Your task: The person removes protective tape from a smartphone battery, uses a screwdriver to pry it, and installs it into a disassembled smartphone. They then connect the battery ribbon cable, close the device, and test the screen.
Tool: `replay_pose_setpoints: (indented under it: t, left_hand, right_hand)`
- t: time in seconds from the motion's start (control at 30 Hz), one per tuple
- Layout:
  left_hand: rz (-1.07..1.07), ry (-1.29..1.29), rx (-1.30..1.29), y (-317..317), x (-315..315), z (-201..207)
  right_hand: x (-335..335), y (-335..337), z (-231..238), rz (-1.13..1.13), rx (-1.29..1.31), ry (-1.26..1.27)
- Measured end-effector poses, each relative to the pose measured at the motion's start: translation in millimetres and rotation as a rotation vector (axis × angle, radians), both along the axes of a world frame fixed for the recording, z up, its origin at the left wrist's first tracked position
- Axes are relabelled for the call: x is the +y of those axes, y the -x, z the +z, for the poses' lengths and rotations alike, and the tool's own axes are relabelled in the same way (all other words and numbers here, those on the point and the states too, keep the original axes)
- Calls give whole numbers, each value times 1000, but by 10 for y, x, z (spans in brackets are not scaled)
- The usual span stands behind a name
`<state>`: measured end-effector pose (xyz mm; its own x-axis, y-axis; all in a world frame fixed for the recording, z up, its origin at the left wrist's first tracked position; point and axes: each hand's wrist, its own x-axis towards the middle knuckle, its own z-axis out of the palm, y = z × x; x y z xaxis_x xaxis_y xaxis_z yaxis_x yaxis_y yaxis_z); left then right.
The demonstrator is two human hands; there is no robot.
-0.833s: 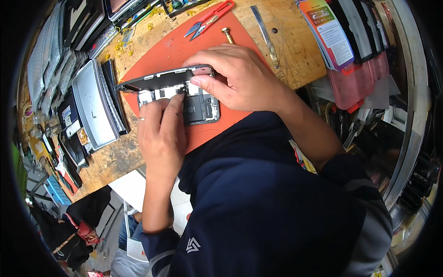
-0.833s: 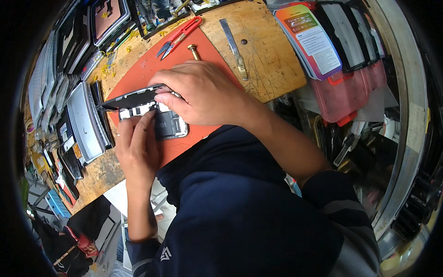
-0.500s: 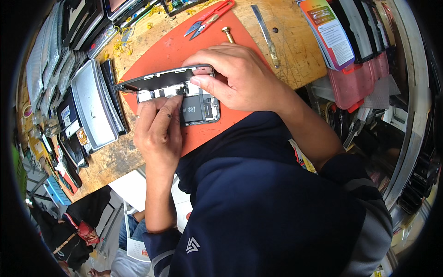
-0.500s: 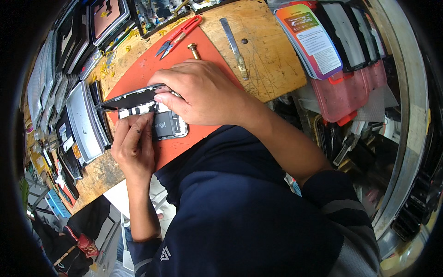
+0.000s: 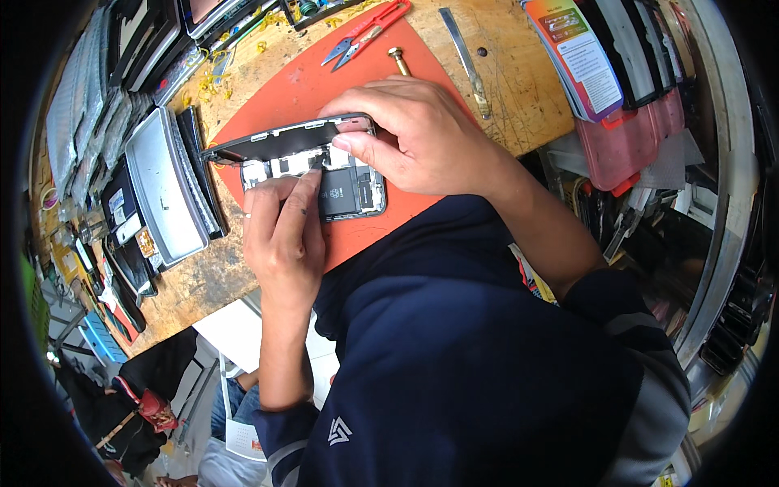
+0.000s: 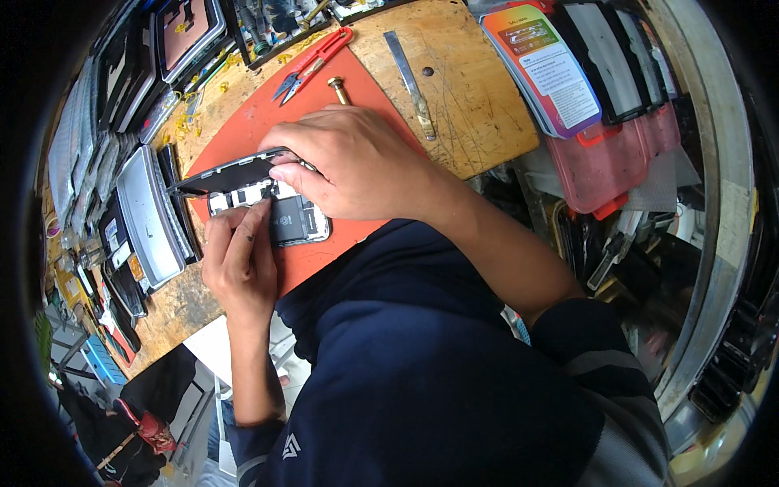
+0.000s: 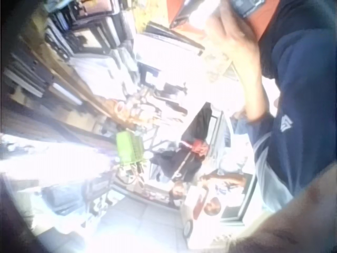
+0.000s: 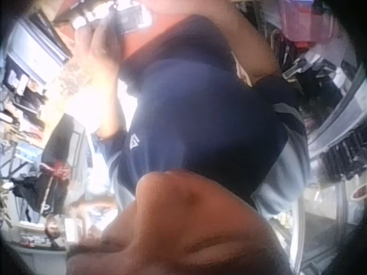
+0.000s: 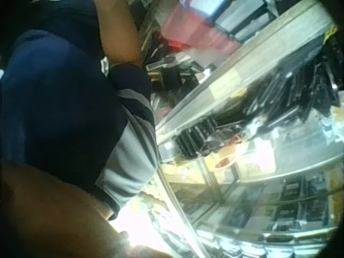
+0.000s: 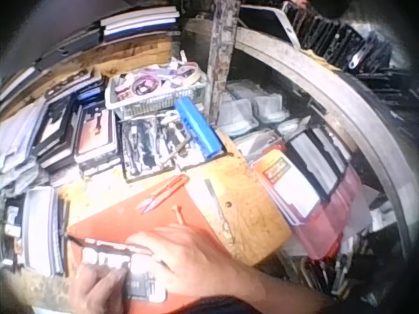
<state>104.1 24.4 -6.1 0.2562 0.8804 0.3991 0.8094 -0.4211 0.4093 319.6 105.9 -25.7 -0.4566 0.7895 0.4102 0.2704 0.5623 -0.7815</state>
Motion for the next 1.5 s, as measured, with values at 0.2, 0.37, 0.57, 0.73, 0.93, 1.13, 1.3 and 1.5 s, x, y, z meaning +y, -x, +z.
replay_pose_setpoints:
  t: [0.2, 0.37, 0.57, 0.73, 0.93, 1.13, 1.3, 1.5]
  left_hand:
    - [0, -1, 21, -7, -64, -9]
    - [-5, -28, 43, -26, -62, -9]
    - [3, -80, 27, 10, -76, -77]
    - [-31, -87, 72, 20, -96, -64]
    - [-43, -43, 128, 10, -59, -5]
    - [-55, -6, 139, 21, -3, 33]
    - [-62, -13, 113, 30, 14, 33]
    - [-60, -16, 128, 21, -22, 39]
  right_hand:
    - [-9, 25, -13, -17, 18, 17]
    - [-8, 17, 4, -9, 27, 43]
    - [4, 4, -12, -6, -16, -1]
    - [0, -1, 1, -2, -16, 1]
    - [-2, 0, -10, 3, -4, -6]
    - [2, 1, -3, -3, -18, -12]
    - [4, 2, -2, -5, -8, -9]
    - [7, 5, -8, 1, 7, -20]
